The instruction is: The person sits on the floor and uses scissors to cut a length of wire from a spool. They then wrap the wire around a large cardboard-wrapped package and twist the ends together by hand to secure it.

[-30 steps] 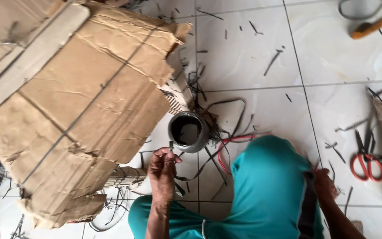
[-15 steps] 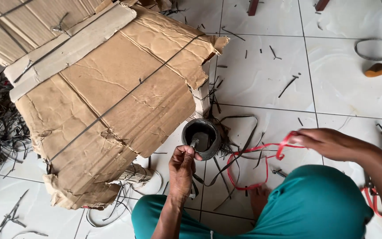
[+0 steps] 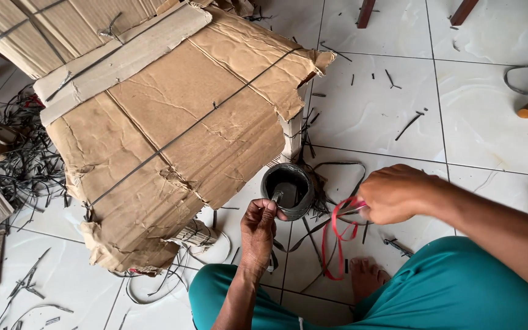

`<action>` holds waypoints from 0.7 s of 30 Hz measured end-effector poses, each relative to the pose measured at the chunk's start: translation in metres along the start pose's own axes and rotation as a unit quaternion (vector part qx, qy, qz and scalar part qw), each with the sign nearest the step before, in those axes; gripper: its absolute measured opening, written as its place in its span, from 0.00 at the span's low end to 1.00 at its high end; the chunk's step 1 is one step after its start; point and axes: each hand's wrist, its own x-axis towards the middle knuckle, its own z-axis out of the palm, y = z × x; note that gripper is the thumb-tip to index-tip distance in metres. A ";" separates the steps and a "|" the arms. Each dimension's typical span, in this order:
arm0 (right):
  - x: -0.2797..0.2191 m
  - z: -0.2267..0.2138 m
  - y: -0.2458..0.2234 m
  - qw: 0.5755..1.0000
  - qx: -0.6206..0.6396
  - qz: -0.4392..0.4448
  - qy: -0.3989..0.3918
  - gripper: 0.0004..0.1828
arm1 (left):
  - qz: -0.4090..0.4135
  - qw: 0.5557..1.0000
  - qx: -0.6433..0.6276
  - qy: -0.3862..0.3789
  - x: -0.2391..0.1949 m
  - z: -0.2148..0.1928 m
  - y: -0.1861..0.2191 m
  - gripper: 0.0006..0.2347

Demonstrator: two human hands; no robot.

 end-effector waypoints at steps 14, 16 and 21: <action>-0.003 0.003 -0.002 0.989 0.121 -0.046 0.074 0.17 | -0.015 0.998 -0.046 0.037 -0.001 0.008 0.000 0.05; 0.002 0.008 -0.006 0.983 0.152 -0.040 0.099 0.18 | -0.015 0.998 -0.046 0.035 -0.002 0.011 0.000 0.05; 0.038 0.036 -0.003 0.977 0.068 -0.051 0.197 0.16 | 0.018 0.999 -0.032 -0.005 -0.004 0.022 -0.001 0.05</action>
